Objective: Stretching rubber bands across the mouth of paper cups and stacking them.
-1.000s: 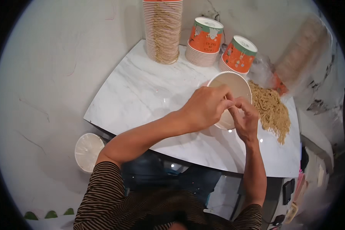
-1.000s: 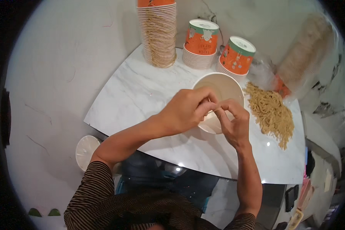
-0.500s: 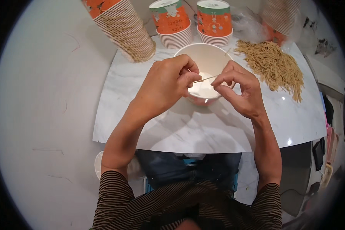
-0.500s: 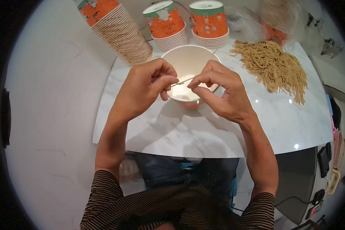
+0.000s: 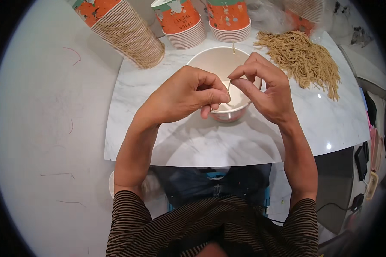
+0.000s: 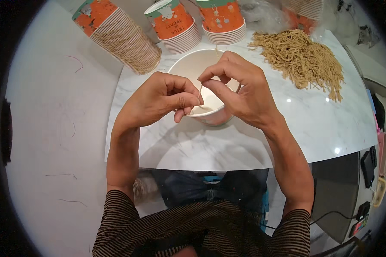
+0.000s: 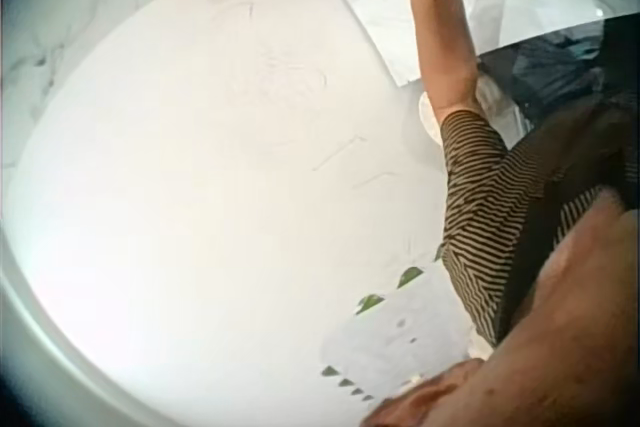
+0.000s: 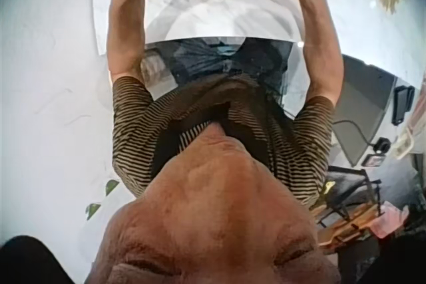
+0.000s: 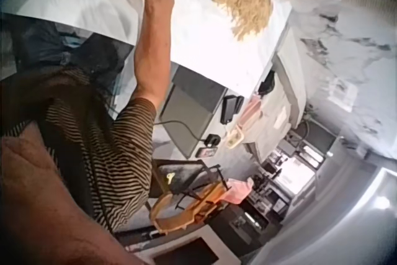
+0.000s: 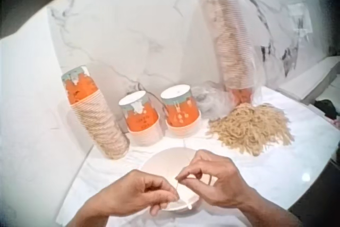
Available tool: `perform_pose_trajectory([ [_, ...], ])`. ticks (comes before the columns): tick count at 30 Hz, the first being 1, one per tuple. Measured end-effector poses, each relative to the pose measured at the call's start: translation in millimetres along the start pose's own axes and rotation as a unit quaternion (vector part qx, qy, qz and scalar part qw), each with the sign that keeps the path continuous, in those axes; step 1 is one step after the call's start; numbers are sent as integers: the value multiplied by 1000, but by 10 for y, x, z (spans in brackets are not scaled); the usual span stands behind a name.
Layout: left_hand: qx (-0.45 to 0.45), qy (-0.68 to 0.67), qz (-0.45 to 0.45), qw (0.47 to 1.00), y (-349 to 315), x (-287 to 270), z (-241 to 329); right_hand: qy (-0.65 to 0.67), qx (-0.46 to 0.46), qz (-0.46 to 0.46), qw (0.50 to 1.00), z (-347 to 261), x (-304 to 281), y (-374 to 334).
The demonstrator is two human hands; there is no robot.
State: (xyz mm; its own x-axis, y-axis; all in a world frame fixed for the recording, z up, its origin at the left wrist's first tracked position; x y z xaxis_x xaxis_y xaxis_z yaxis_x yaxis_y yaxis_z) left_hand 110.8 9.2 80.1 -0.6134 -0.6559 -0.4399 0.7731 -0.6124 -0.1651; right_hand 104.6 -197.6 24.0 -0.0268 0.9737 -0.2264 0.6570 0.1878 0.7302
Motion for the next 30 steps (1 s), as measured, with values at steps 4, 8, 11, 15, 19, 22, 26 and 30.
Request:
perform_pose_trajectory([
  [4, 13, -26, 12, 1000, -12, -19, -8, 1, 10, 11, 1000, -3, -15, -18],
  [8, 32, -67, 55, 996, -65, -82, -63, -21, -9, -47, 999, -54, -3, -53],
  [11, 31, -91, 68, 993, -92, -48, -95, -62, -25, -52, 996, -98, 69, -55],
  [15, 35, -91, 67, 993, -115, -29, -86, -96, -42, -55, 993, -82, 114, -46],
  [19, 32, -95, 69, 993, -103, -10, -88, -91, -37, -70, 993, -60, 101, -58],
  [22, 28, -95, 74, 992, -101, -20, -91, -81, -23, -57, 995, -50, 103, -66],
  [26, 31, -79, 76, 993, -143, -107, -112, -85, -11, -30, 996, -13, 91, -70],
  [30, 29, -80, 80, 993, -212, -172, -61, -96, -2, -39, 995, -22, 70, -60],
])
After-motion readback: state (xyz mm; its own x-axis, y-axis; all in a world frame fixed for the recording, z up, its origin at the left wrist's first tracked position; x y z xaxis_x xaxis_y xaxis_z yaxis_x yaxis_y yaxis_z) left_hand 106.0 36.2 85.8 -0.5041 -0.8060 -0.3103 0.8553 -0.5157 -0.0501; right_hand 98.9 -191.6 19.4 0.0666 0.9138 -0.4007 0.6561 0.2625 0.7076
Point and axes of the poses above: each hand's wrist, its own y-axis towards the middle knuckle, its own x-axis out of the palm, z = x × y, the point moved 2 cm from there along y, towards the middle knuckle, and after that the axes turned 2 degrees about y, right-handed, at the moved point
